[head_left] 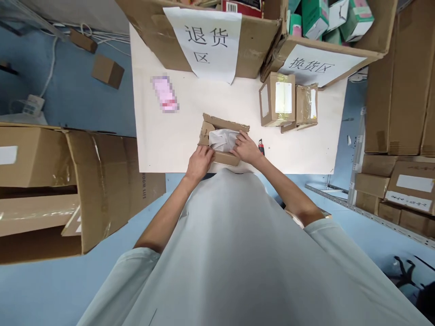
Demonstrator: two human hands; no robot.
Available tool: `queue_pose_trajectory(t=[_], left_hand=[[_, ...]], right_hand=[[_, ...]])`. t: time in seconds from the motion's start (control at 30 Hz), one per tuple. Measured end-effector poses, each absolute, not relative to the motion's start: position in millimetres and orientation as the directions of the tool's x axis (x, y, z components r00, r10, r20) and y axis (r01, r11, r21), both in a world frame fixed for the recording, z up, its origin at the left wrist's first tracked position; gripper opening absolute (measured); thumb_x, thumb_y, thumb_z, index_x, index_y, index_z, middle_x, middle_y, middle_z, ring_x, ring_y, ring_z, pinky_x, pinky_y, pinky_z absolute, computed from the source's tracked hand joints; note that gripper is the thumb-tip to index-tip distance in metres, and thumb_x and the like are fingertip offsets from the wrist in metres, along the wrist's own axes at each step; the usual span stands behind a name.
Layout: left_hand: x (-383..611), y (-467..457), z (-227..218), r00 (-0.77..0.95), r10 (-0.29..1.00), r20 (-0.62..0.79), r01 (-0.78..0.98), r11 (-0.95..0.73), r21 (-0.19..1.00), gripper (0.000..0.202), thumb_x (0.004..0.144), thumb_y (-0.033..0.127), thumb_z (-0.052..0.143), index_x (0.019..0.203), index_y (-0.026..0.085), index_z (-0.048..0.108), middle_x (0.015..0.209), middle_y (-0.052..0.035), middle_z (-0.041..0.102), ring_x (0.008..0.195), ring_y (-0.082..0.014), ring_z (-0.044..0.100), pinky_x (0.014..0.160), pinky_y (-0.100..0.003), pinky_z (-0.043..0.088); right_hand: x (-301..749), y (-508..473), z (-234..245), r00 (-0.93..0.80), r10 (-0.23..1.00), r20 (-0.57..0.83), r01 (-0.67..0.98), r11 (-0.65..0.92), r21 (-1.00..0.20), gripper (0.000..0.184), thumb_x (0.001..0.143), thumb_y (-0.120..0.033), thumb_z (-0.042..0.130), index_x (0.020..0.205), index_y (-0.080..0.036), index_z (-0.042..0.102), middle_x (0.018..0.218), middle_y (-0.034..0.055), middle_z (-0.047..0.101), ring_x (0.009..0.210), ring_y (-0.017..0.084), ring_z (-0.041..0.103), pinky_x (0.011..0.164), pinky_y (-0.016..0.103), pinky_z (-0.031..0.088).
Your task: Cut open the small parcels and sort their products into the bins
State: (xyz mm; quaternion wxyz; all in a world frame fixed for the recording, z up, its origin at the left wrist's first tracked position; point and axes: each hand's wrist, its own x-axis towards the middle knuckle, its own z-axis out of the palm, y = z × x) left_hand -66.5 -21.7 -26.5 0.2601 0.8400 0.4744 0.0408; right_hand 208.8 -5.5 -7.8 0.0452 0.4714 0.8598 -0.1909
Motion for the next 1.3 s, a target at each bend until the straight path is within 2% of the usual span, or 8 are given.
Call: queue_pose_trajectory(t=[0.23,0.4,0.53,0.63,0.8,0.93,1.17,1.3], left_hand=[[-64.4,-23.6,-28.9,0.611,0.773,-0.171,0.735,-0.474,0.484,0.024,0.111,0.027,0.058,0.124,0.019,0.075,0.133,-0.0213,0.074,0.127,-0.0387,0.065,0.107,-0.054,0.059],[-61.1,-20.1,-29.4,0.646,0.75,-0.145,0.692,-0.495,0.526,0.025,0.111,0.028,0.056,0.124,0.019,0.076,0.131,-0.0213,0.074,0.126,-0.0395,0.066,0.106,-0.056,0.06],[-61.2,-13.4,-28.1,0.659,0.739,-0.14,0.664,-0.486,0.568,0.026,0.109,0.027,0.058,0.126,0.019,0.076,0.129,-0.023,0.073,0.126,-0.0421,0.066,0.107,-0.06,0.06],[-61.1,-10.0,-22.9,0.652,0.741,-0.16,0.667,-0.46,0.586,0.026,0.109,0.028,0.06,0.128,0.018,0.074,0.126,-0.0222,0.073,0.125,-0.0422,0.067,0.108,-0.059,0.06],[-47.9,1.1,-0.2,0.544,0.838,-0.051,0.682,-0.406,0.608,0.053,0.11,0.042,0.064,0.156,0.016,0.057,0.153,-0.0241,0.065,0.139,-0.0418,0.063,0.114,-0.058,0.058],[-11.3,23.8,12.5,0.666,0.745,0.04,0.584,-0.554,0.593,0.061,0.108,0.039,0.066,0.165,0.018,0.055,0.171,-0.022,0.057,0.153,-0.0442,0.053,0.125,-0.063,0.046],[26.1,38.8,-2.3,0.805,0.551,-0.218,0.576,-0.64,0.509,0.033,0.103,0.017,0.053,0.113,0.017,0.085,0.109,-0.0227,0.081,0.122,-0.0456,0.068,0.11,-0.067,0.05],[0.1,27.4,-0.3,0.754,0.592,-0.285,0.64,-0.563,0.522,0.031,0.102,0.021,0.055,0.11,0.02,0.085,0.11,-0.0188,0.081,0.113,-0.042,0.074,0.1,-0.059,0.057]], right_hand=[[218.1,-45.6,15.6,-0.487,0.846,-0.218,0.866,0.434,-0.251,0.038,0.116,-0.033,0.057,0.134,-0.011,0.082,0.144,0.0225,0.075,0.16,0.039,0.052,0.144,0.066,0.029],[215.5,-73.1,21.0,-0.32,0.917,-0.239,0.918,0.237,-0.319,0.033,0.114,-0.03,0.062,0.142,-0.02,0.078,0.153,0.02,0.069,0.167,0.039,0.044,0.143,0.07,0.028],[223.7,-92.3,22.8,-0.116,0.962,-0.249,0.938,0.024,-0.345,0.052,0.112,-0.034,0.065,0.164,-0.026,0.066,0.151,0.0211,0.067,0.166,0.043,0.044,0.141,0.076,0.028],[231.0,-104.1,20.9,-0.02,0.97,-0.242,0.933,-0.069,-0.354,0.054,0.114,-0.039,0.061,0.167,-0.026,0.063,0.145,0.0213,0.066,0.162,0.044,0.046,0.136,0.073,0.038],[232.5,-115.4,11.0,0.01,0.979,-0.201,0.915,-0.09,-0.393,0.052,0.115,-0.038,0.055,0.163,-0.019,0.062,0.154,0.0247,0.062,0.159,0.042,0.048,0.129,0.066,0.048],[231.1,-123.6,2.7,0.037,0.982,-0.183,0.904,-0.111,-0.412,0.053,0.114,-0.031,0.052,0.163,-0.012,0.058,0.154,0.0259,0.062,0.155,0.04,0.052,0.13,0.061,0.049],[236.8,-134.8,-10.4,0.156,0.974,-0.162,0.87,-0.214,-0.445,0.048,0.116,-0.035,0.048,0.158,-0.017,0.064,0.153,0.025,0.064,0.147,0.041,0.06,0.121,0.062,0.056],[232.1,-133.1,-16.7,0.186,0.972,-0.146,0.837,-0.235,-0.494,0.05,0.117,-0.043,0.05,0.157,-0.018,0.065,0.151,0.0253,0.066,0.143,0.041,0.063,0.122,0.064,0.055]])
